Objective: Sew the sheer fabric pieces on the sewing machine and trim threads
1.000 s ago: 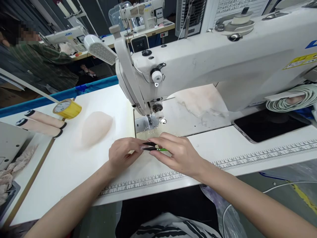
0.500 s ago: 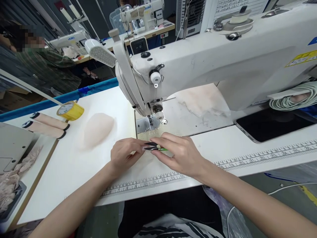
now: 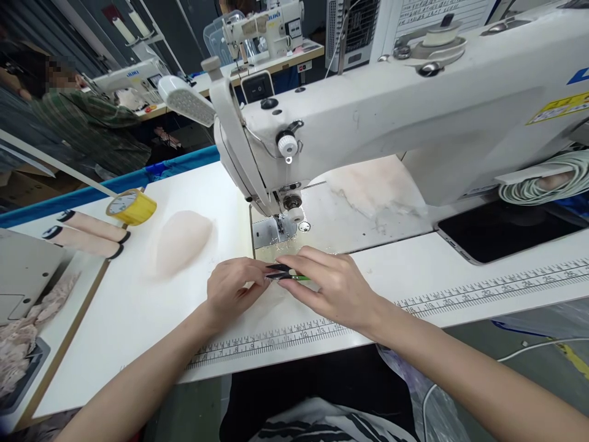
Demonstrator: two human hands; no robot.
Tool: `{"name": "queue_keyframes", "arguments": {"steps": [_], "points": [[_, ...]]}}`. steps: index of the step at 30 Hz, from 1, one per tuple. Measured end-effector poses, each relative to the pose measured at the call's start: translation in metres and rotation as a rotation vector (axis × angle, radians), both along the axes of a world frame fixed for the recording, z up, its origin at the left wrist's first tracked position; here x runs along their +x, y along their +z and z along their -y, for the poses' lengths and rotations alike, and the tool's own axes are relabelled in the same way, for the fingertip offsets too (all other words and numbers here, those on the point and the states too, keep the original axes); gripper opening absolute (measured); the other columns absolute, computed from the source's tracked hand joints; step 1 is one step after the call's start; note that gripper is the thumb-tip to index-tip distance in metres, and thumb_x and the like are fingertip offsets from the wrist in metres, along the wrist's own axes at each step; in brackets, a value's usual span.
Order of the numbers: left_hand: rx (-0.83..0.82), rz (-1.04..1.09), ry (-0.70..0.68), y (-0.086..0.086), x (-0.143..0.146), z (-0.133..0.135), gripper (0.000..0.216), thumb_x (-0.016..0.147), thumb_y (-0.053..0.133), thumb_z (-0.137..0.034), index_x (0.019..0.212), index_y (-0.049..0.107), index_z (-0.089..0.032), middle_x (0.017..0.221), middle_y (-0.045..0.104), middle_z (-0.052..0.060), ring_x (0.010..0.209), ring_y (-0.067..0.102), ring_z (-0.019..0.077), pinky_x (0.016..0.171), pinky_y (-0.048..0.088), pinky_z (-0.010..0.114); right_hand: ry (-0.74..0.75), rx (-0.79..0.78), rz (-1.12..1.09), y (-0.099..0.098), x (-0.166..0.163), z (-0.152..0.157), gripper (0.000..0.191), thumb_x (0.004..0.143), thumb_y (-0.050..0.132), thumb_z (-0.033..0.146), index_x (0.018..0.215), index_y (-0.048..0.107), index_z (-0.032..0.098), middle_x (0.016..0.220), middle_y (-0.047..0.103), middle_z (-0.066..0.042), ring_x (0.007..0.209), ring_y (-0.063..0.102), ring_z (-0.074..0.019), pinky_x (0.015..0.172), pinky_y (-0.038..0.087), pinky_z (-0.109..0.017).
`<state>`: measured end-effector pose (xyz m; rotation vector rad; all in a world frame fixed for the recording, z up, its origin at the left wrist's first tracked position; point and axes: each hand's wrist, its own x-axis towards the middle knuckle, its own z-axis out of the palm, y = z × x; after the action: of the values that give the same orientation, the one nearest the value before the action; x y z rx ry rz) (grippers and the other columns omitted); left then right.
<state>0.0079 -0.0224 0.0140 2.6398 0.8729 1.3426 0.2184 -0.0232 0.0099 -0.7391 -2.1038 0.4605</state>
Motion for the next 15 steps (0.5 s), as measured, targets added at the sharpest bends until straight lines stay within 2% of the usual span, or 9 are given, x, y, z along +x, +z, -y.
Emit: {"name": "queue_keyframes", "arguments": {"steps": [6,11,15], "points": [[-0.024,0.008,-0.012,0.0,0.002,0.001,0.023,0.085,0.062,-0.006,0.077,0.047,-0.021,0.079,0.076,0.001,0.068,0.073,0.0113,0.06,0.054,0.018,-0.044,-0.107,-0.138,0.009,0.002,-0.002,0.029,0.094,0.059,0.019,0.122,0.062,0.024,0.09,0.065,-0.004,0.066,0.057,-0.0124,0.055,0.047,-0.025],[0.074,0.029,-0.03,-0.001,0.002,-0.001,0.021,0.085,0.062,-0.005,0.076,0.05,-0.019,0.076,0.075,0.002,0.07,0.073,0.0109,0.06,0.055,0.017,0.015,-0.015,-0.071,0.002,0.005,-0.004,0.031,0.092,0.061,0.018,0.123,0.062,0.02,0.088,0.067,-0.005,0.072,0.061,-0.0138,0.057,0.05,-0.024],[0.085,0.023,-0.036,-0.003,0.001,-0.002,0.02,0.085,0.061,-0.003,0.077,0.051,-0.018,0.077,0.075,0.003,0.07,0.072,0.0107,0.061,0.056,0.018,0.016,0.065,-0.023,-0.002,0.004,-0.003,0.031,0.091,0.062,0.017,0.122,0.061,0.018,0.085,0.067,-0.004,0.065,0.059,-0.0115,0.05,0.045,-0.022]]}}
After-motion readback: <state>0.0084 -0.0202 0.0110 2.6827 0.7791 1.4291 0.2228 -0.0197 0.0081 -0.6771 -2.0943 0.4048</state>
